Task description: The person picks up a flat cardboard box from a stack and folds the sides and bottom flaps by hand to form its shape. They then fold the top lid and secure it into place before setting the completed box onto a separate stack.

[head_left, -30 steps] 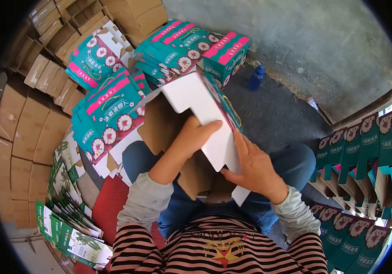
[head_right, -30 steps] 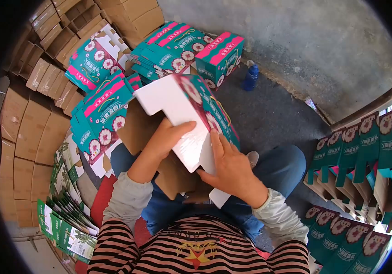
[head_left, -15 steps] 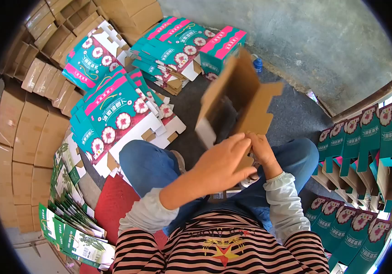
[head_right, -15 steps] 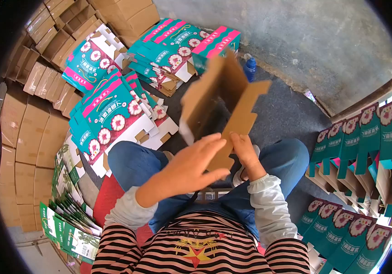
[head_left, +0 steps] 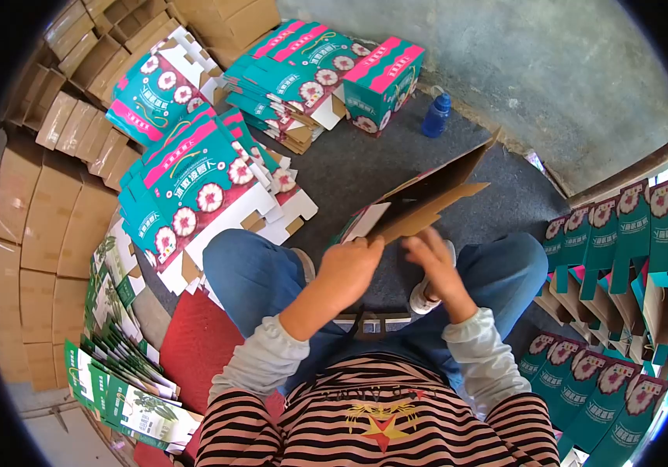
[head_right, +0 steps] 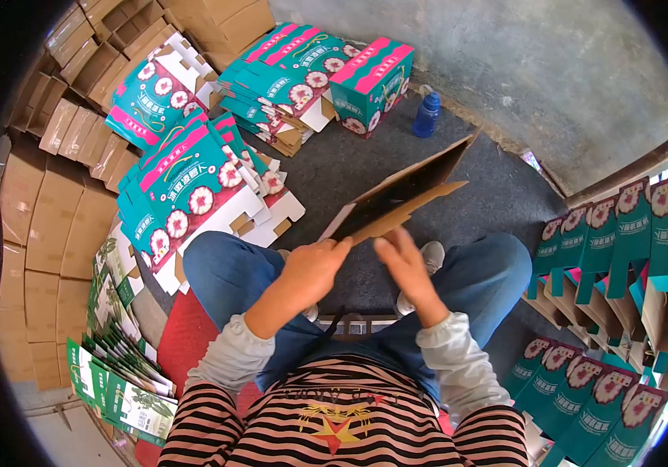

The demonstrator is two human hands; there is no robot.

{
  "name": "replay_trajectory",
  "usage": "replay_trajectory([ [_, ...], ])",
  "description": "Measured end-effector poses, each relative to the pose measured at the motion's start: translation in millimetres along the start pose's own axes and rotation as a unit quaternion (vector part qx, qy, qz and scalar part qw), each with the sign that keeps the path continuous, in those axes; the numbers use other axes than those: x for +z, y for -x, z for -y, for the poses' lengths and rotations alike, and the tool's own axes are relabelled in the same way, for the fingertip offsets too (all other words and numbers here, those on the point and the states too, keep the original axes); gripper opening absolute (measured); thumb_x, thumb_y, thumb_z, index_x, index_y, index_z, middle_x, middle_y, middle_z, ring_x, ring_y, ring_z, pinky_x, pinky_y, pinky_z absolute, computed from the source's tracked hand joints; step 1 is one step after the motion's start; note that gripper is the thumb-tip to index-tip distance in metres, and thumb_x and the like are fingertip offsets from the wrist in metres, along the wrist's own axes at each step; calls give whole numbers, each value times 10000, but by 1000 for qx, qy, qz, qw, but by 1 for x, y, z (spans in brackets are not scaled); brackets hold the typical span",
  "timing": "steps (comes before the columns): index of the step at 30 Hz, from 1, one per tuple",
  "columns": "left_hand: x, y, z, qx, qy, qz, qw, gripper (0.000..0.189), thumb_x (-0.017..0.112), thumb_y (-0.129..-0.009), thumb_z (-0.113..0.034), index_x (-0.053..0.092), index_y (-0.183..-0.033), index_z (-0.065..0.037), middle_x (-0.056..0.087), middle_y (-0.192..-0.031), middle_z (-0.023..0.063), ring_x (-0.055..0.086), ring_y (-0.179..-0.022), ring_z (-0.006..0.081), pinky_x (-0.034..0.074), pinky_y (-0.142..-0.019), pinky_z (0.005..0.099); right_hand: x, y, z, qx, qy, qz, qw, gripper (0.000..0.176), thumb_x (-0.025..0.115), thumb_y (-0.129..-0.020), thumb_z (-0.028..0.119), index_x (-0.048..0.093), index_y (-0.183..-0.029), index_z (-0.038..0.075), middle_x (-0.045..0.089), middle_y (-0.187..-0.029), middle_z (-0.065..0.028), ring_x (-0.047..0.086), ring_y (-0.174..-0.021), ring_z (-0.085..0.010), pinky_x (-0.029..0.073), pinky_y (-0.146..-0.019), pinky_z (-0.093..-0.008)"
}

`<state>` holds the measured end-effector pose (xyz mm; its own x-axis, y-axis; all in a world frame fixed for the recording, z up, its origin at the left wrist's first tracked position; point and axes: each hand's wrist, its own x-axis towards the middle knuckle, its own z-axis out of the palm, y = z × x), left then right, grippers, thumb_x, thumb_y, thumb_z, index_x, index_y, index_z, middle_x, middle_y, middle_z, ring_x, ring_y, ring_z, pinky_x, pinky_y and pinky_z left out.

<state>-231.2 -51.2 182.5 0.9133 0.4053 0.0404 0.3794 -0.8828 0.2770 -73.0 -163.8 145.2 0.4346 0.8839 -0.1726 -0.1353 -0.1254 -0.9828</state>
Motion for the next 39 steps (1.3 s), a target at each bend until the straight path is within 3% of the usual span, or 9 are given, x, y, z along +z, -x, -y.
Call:
replay_trajectory([
  [4,-11,10,18,-11,-4,38,999,437,517,-756,1,533,-1189,-54,618,-896,128,635,-793,284,500,-628,378,-42,11,42,-208,274,-170,924,510,626,-832,122,444,-1289,-13,515,-1245,-178,520,-1142,-286,405,-969,-378],
  [9,-16,6,27,5,25,48,999,406,512,-778,-24,535,-1181,-65,619,-982,147,626,-827,315,502,-656,390,-73,-25,85,-378,652,-26,657,469,708,-720,164,551,-1143,37,573,-1103,-148,539,-1066,-316,424,-931,-403],
  [15,-27,0,44,-116,201,-1,973,395,520,-901,-285,522,-1204,-32,594,-1120,187,628,-919,283,489,-782,359,-68,-71,64,-284,720,91,627,228,682,-747,290,583,-811,95,583,-800,-55,583,-839,-247,470,-741,-381],
  [20,-9,-8,93,-177,398,-52,899,602,395,-933,-518,529,-1218,-5,581,-1196,168,576,-1062,269,454,-853,379,-75,-84,64,-304,706,100,631,199,622,-803,308,600,-821,111,601,-785,-55,605,-793,-248,488,-688,-374],
  [26,-14,-39,128,-362,664,-92,648,652,345,-918,-564,484,-1266,-32,591,-1173,166,601,-1001,262,447,-841,442,-80,-88,65,-297,700,85,644,211,603,-820,311,601,-761,108,604,-751,-60,612,-763,-257,493,-655,-381],
  [30,-11,-57,127,-380,508,-123,763,552,411,-923,-474,488,-1264,-47,639,-1055,172,609,-990,251,446,-858,398,-84,-95,67,-267,692,104,663,248,575,-843,317,612,-736,97,619,-734,-79,617,-741,-282,493,-647,-396],
  [33,-1,-66,139,-397,504,-134,755,487,411,-938,-427,542,-1195,-35,650,-1043,163,617,-966,263,447,-851,378,-88,-106,67,-220,688,133,678,294,553,-855,346,635,-745,86,633,-732,-110,616,-735,-310,484,-659,-423],
  [36,24,-75,144,-307,264,-298,865,445,366,-943,-414,583,-1068,-47,654,-900,209,620,-854,358,474,-743,432,-90,-118,69,-145,680,169,699,333,548,-850,376,648,-751,74,637,-735,-134,613,-741,-330,470,-674,-446],
  [39,23,-80,127,-328,227,-318,860,443,355,-950,-414,573,-1005,-32,635,-911,214,586,-886,397,450,-755,451,-91,-126,74,-107,659,190,720,334,563,-834,384,664,-747,78,636,-736,-144,612,-743,-337,461,-679,-452],
])
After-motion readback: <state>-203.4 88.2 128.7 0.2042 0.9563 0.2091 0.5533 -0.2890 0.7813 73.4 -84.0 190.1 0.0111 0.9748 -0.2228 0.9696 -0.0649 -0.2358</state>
